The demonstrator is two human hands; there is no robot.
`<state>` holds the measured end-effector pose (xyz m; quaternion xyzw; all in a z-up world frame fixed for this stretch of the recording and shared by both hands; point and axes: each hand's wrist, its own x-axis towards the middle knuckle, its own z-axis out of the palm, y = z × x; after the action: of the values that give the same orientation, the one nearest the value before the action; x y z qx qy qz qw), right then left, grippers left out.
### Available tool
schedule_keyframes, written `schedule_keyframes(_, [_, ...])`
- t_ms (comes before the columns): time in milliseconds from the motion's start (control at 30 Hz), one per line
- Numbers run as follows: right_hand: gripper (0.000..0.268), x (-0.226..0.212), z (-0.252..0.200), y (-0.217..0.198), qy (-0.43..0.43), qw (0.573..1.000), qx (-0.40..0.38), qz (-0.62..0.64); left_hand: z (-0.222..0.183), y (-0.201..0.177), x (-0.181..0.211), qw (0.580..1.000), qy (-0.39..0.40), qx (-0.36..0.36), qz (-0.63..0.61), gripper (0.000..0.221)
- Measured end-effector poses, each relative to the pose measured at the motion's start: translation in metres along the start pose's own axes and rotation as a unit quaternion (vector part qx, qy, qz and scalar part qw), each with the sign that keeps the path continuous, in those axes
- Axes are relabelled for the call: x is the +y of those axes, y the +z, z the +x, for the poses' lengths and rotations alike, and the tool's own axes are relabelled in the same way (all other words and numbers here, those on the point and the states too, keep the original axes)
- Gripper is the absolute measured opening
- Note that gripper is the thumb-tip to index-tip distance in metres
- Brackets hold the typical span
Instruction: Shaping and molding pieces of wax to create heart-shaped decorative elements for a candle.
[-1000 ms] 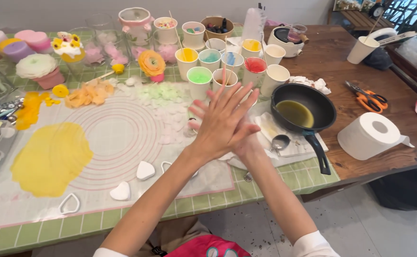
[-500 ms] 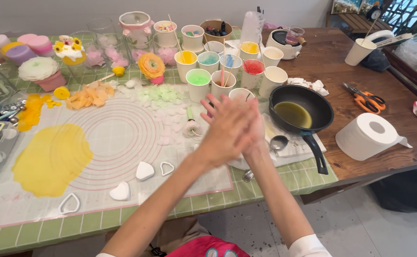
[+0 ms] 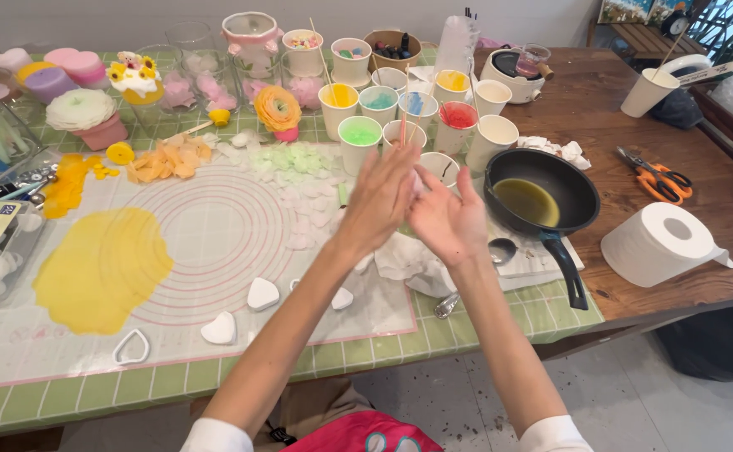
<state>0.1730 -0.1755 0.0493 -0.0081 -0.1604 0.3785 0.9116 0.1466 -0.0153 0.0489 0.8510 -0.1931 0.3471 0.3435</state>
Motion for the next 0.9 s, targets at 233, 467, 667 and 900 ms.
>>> schedule_keyframes(233, [0.085,0.004,0.011,-0.009,-0.082,0.966,0.131,-0.207,-0.017,0.017,0.039,0.997,0.045,-0.016,-0.067,0.051])
schedule_keyframes(467, [0.081,0.002,0.01,-0.03,0.017,0.993,0.023,-0.115,0.015,0.021,0.008,0.996,0.016,-0.016,-0.087,0.051])
schedule_keyframes(667, [0.096,-0.017,0.015,-0.003,-0.051,0.993,0.059,-0.089,0.002,0.022,0.013,0.997,-0.017,0.023,-0.074,0.046])
schedule_keyframes(900, [0.097,-0.017,0.02,0.01,-0.075,0.982,0.139,-0.1,0.009,0.025,0.021,0.967,-0.148,0.043,-0.203,0.023])
